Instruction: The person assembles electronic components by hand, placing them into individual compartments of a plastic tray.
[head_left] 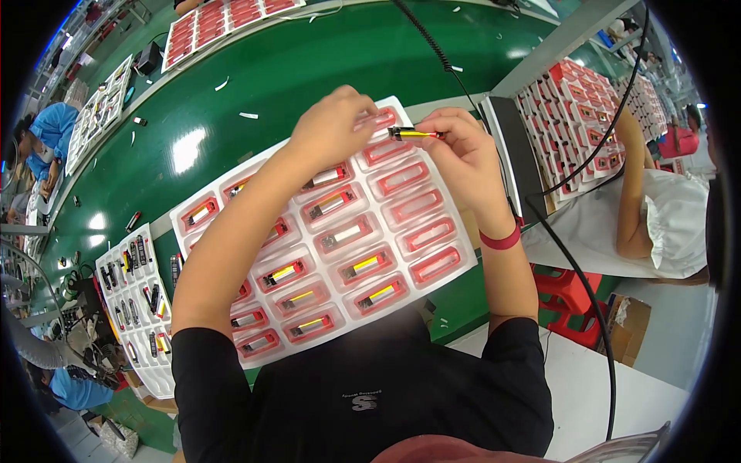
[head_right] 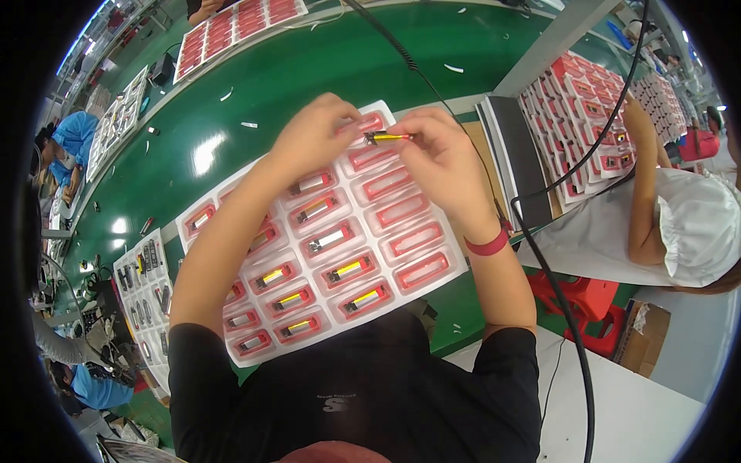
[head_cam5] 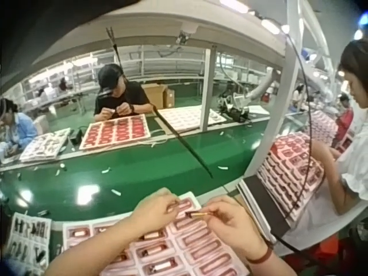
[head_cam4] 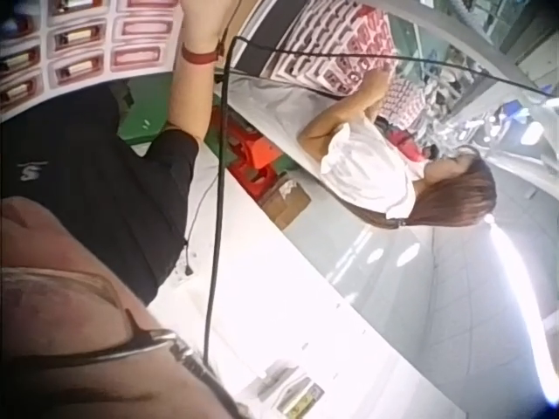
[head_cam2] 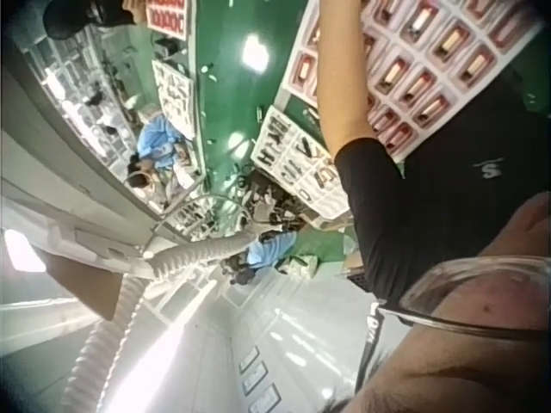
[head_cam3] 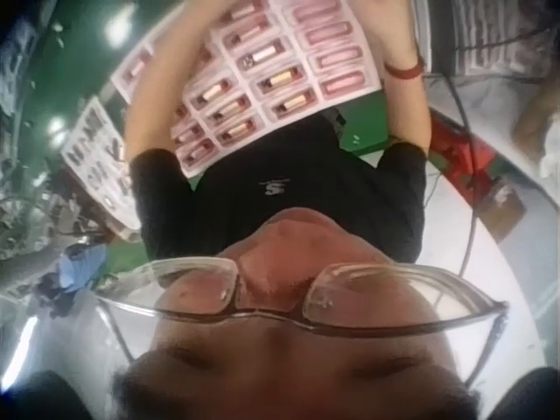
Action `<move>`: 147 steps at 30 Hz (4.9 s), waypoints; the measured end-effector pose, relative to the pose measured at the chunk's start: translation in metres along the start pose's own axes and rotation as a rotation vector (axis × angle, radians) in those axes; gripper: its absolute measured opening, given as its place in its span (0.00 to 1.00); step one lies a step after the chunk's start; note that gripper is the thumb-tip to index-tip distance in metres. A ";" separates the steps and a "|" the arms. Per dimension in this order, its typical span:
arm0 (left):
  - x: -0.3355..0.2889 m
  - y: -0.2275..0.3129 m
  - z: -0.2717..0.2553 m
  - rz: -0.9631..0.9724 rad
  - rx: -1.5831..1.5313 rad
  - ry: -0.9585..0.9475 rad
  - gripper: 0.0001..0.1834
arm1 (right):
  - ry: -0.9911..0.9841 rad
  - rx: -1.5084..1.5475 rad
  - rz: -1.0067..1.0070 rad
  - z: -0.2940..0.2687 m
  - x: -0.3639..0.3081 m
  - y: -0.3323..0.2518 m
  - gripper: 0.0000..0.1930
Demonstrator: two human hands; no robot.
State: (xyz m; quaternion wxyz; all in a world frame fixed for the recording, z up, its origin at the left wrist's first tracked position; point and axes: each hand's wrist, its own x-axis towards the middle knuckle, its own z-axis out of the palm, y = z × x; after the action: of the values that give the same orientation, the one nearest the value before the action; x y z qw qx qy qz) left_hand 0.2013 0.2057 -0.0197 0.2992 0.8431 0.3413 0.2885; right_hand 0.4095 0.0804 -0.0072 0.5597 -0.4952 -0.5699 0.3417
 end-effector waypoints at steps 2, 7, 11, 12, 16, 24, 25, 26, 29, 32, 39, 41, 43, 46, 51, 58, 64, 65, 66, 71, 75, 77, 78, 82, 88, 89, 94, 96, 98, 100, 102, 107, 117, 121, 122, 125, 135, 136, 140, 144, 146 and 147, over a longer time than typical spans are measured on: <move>0.004 -0.006 0.013 0.073 0.337 -0.150 0.09 | 0.000 0.069 -0.014 0.000 0.004 -0.001 0.10; 0.000 0.007 0.002 0.149 0.427 -0.106 0.15 | 0.159 0.432 0.169 -0.004 0.002 -0.007 0.10; -0.048 0.029 -0.031 -0.262 -0.499 -0.027 0.21 | 0.012 0.684 0.212 0.002 0.008 -0.011 0.10; -0.059 0.025 -0.034 -0.284 -0.862 -0.026 0.23 | 0.008 0.697 0.215 0.006 0.007 -0.015 0.10; -0.088 0.027 -0.028 -0.314 -0.997 -0.088 0.23 | -0.109 0.520 0.279 0.030 0.001 -0.025 0.10; -0.103 0.033 -0.028 -0.194 -0.777 0.008 0.29 | -0.097 0.297 0.235 0.057 -0.001 -0.029 0.09; -0.105 0.032 -0.028 -0.161 -0.688 -0.009 0.31 | -0.085 0.276 0.238 0.058 -0.004 -0.029 0.09; -0.106 0.032 -0.027 -0.165 -0.694 -0.002 0.31 | -0.093 0.272 0.242 0.059 -0.006 -0.029 0.09; -0.107 0.029 -0.025 -0.136 -0.634 0.033 0.30 | -0.087 0.247 0.245 0.062 -0.008 -0.029 0.09; -0.106 0.031 -0.027 -0.226 -0.669 -0.037 0.30 | -0.087 0.206 0.224 0.061 -0.008 -0.029 0.08; -0.103 0.039 -0.027 -0.252 -0.743 -0.102 0.28 | -0.066 0.148 0.215 0.062 -0.011 -0.022 0.08; -0.102 0.040 -0.028 -0.279 -0.754 -0.143 0.28 | -0.064 0.129 0.214 0.063 -0.012 -0.020 0.09; -0.101 0.039 -0.026 -0.317 -0.910 -0.144 0.26 | -0.038 -0.001 0.059 0.064 -0.013 -0.018 0.09; -0.100 0.032 -0.027 -0.364 -0.991 -0.162 0.25 | 0.005 -0.335 -0.371 0.064 -0.011 -0.010 0.11; -0.108 0.032 -0.022 -0.216 -0.726 -0.021 0.23 | -0.107 0.140 0.139 0.065 -0.006 -0.012 0.16; -0.106 0.018 -0.022 0.168 -0.058 0.178 0.17 | -0.214 -0.327 -0.227 0.059 -0.015 -0.021 0.15; -0.108 0.029 -0.036 0.112 -0.309 0.175 0.17 | -0.181 -0.070 -0.089 0.067 -0.010 -0.018 0.14; -0.107 0.028 -0.035 0.022 -0.477 0.191 0.17 | -0.178 -0.006 -0.038 0.074 -0.008 -0.019 0.14; -0.106 0.027 -0.033 -0.068 -0.646 0.205 0.17 | -0.174 0.056 0.013 0.079 -0.005 -0.019 0.14; -0.107 0.001 -0.057 -0.079 -0.333 -0.034 0.16 | -0.275 -0.044 0.153 0.069 0.008 0.008 0.10; -0.135 -0.063 -0.139 -0.357 0.113 0.188 0.21 | -0.199 -0.153 0.170 0.031 0.047 0.030 0.10; -0.182 -0.155 -0.196 -0.363 0.710 0.211 0.21 | -0.192 -0.312 0.136 0.020 0.055 0.047 0.08; -0.200 -0.182 -0.211 -0.430 0.943 0.160 0.21 | -0.163 -0.320 0.145 0.016 0.055 0.055 0.08; -0.267 -0.263 -0.238 -0.688 1.011 0.053 0.20 | -0.177 -0.473 -0.090 0.021 0.064 0.072 0.09; -0.226 -0.218 -0.224 -0.697 0.713 0.084 0.16 | -0.002 -0.469 -0.050 0.017 0.057 0.046 0.12; -0.217 -0.198 -0.220 -0.691 0.582 0.168 0.15 | -0.005 -0.465 -0.052 0.015 0.052 0.037 0.12; -0.128 -0.028 -0.152 -0.015 0.271 0.275 0.17 | -0.376 0.085 0.314 0.052 0.014 -0.030 0.16; -0.110 0.019 -0.123 0.171 0.253 0.172 0.18 | -0.380 0.237 0.224 0.074 -0.001 -0.040 0.18; -0.101 0.047 -0.103 0.205 0.189 0.129 0.18 | -0.369 0.383 0.142 0.077 -0.007 -0.043 0.20; -0.096 0.059 -0.090 0.247 0.090 0.062 0.19 | -0.368 0.472 0.159 0.075 -0.008 -0.043 0.20; -0.095 0.059 -0.081 0.253 0.054 0.089 0.19 | -0.391 0.489 0.183 0.064 -0.007 -0.042 0.18; -0.096 0.065 -0.072 -0.037 -0.296 -0.005 0.19 | -0.252 0.276 0.210 0.052 -0.012 -0.043 0.10; -0.095 0.062 -0.066 -0.108 -0.247 -0.078 0.18 | -0.224 0.300 0.331 0.046 -0.015 -0.042 0.12; -0.094 0.058 -0.064 -0.137 -0.299 -0.129 0.18 | -0.231 0.346 0.234 0.042 -0.019 -0.033 0.12; -0.093 0.057 -0.062 -0.133 -0.302 -0.135 0.18 | -0.257 0.361 0.251 0.040 -0.020 -0.032 0.13; -0.090 0.055 -0.056 -0.180 -0.347 -0.146 0.17 | -0.243 0.299 0.233 0.039 -0.025 -0.030 0.12; -0.021 0.016 0.015 0.224 0.219 -0.148 0.19 | 0.209 -0.121 0.052 -0.012 0.002 -0.002 0.11; -0.018 0.020 0.024 0.239 0.300 -0.191 0.17 | 0.210 -0.126 0.048 -0.012 0.003 -0.002 0.11; -0.014 0.020 0.033 0.206 0.454 -0.229 0.18 | 0.193 0.189 0.101 -0.012 0.003 -0.002 0.10; -0.026 0.016 0.021 0.153 0.230 -0.147 0.22 | 0.123 0.583 0.218 -0.013 0.000 -0.009 0.10; -0.039 0.026 0.000 -0.042 -0.167 -0.067 0.25 | 0.102 0.589 0.237 -0.013 -0.003 -0.017 0.10; -0.045 0.035 -0.014 -0.220 -0.386 -0.128 0.23 | 0.077 0.590 0.254 -0.012 -0.005 -0.021 0.10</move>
State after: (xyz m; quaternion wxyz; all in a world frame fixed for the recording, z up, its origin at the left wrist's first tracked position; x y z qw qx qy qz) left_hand 0.1792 0.1553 0.0013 0.5057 0.7443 0.3501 0.2602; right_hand 0.4166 0.0678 0.0127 0.6532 -0.3912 -0.3584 0.5402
